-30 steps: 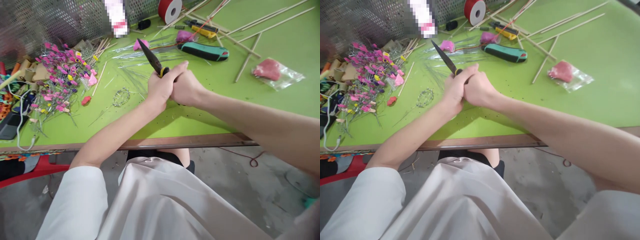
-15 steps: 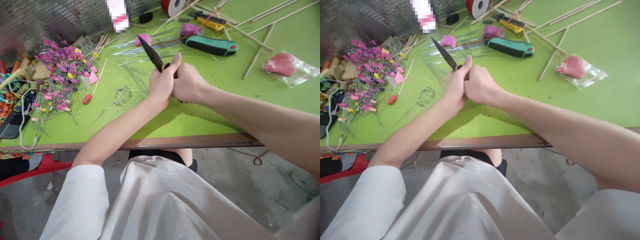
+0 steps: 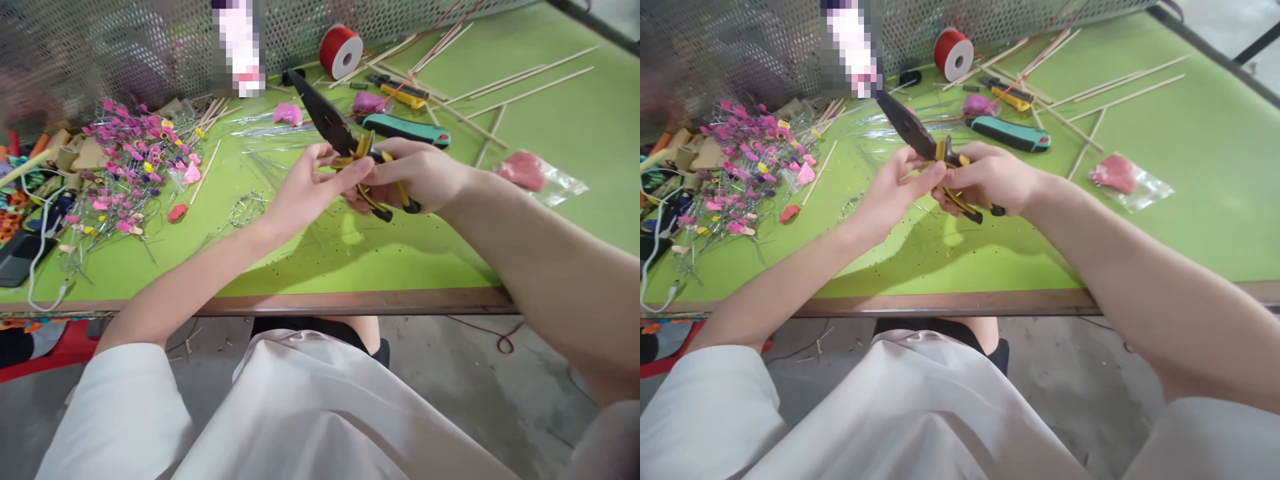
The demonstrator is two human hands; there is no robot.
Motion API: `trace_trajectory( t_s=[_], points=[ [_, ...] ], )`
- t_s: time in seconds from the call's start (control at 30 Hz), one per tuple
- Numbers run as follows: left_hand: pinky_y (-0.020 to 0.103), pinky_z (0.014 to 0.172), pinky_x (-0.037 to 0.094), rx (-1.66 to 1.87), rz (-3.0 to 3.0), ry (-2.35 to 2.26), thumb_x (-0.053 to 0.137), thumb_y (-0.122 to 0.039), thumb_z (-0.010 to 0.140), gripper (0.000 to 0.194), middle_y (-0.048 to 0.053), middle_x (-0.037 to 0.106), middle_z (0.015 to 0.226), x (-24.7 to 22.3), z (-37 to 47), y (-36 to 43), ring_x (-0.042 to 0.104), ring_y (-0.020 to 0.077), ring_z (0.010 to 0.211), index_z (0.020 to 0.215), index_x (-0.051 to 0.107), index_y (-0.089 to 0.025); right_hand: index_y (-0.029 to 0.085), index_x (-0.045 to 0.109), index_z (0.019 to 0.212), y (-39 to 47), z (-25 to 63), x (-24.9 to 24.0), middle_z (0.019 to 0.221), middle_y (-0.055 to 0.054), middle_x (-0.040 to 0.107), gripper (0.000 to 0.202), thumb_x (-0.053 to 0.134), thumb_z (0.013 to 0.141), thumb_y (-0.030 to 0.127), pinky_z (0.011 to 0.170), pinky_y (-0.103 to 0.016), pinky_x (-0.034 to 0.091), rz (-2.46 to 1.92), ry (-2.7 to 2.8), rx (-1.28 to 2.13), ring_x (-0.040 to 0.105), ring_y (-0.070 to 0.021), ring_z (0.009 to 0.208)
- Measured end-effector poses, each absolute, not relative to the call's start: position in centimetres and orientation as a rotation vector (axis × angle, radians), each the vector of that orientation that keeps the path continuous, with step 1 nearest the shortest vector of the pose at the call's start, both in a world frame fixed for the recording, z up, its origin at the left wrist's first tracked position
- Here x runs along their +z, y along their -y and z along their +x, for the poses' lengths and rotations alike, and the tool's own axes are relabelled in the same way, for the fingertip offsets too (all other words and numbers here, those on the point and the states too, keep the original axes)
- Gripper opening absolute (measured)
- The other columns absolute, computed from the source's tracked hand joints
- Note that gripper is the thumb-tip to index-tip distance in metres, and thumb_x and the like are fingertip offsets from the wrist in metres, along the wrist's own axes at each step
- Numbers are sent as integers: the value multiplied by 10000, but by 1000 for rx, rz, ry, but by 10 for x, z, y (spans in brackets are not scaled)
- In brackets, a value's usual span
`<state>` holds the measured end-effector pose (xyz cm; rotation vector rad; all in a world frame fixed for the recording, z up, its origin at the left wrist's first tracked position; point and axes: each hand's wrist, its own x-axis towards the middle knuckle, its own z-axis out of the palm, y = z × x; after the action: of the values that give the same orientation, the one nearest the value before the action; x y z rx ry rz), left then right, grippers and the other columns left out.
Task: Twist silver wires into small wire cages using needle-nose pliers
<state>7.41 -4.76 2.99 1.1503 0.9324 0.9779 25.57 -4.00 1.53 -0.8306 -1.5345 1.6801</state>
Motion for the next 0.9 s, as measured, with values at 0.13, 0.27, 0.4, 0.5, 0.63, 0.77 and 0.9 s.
trace_trajectory(
  t_s=[0.13, 0.27, 0.4, 0.5, 0.63, 0.77, 0.9],
  points=[
    [244, 719, 620, 756, 1203, -635, 1014, -443, 712, 473, 10, 743, 928, 8, 75, 45, 720, 130, 827, 977, 719, -187, 163, 637, 854, 37, 256, 6, 716, -17, 648, 252, 827, 790, 317, 517, -241, 485, -722, 1497, 1845, 606, -120, 567],
    [185, 492, 517, 851, 1082, -687, 999, -492, 710, 481, -29, 699, 815, -6, 91, 45, 638, 78, 635, 1004, 739, -214, 203, 553, 915, 35, 252, -4, 763, -11, 656, 366, 855, 768, 348, 560, -231, 539, -761, 1419, 1876, 649, -131, 631],
    [217, 360, 382, 857, 1123, -665, 992, -478, 709, 486, -14, 770, 1040, -4, 95, 37, 564, 38, 506, 1053, 748, -237, 237, 510, 945, 37, 251, -5, 765, -31, 674, 532, 874, 797, 596, 662, -317, 632, -801, 1413, 1889, 713, -194, 699],
    [262, 358, 420, 758, 1195, -669, 971, -519, 735, 474, -19, 769, 903, -2, 92, 31, 569, 71, 473, 1045, 745, -241, 253, 500, 945, 42, 250, -1, 774, -34, 694, 564, 858, 816, 670, 670, -336, 634, -837, 1377, 1881, 706, -193, 667],
    [260, 346, 445, 760, 1200, -752, 935, -630, 753, 512, -35, 703, 687, 3, 91, 34, 593, 111, 440, 1019, 710, -255, 254, 520, 1000, 45, 248, 2, 773, -30, 718, 588, 894, 786, 654, 628, -334, 630, -825, 1357, 1948, 738, -218, 673],
    [229, 351, 434, 830, 1278, -777, 889, -725, 755, 552, -45, 646, 593, 9, 92, 36, 624, 125, 442, 859, 620, -254, 254, 534, 937, 49, 243, 4, 595, 21, 625, 531, 861, 788, 644, 576, -326, 612, -788, 1235, 1956, 690, -213, 597],
    [232, 382, 424, 862, 1362, -687, 904, -707, 744, 550, -42, 630, 638, 2, 87, 29, 614, 107, 490, 811, 618, -242, 242, 566, 865, 52, 232, 7, 704, -38, 685, 532, 680, 844, 761, 592, -342, 602, -787, 1103, 1986, 718, -225, 689]
  ],
)
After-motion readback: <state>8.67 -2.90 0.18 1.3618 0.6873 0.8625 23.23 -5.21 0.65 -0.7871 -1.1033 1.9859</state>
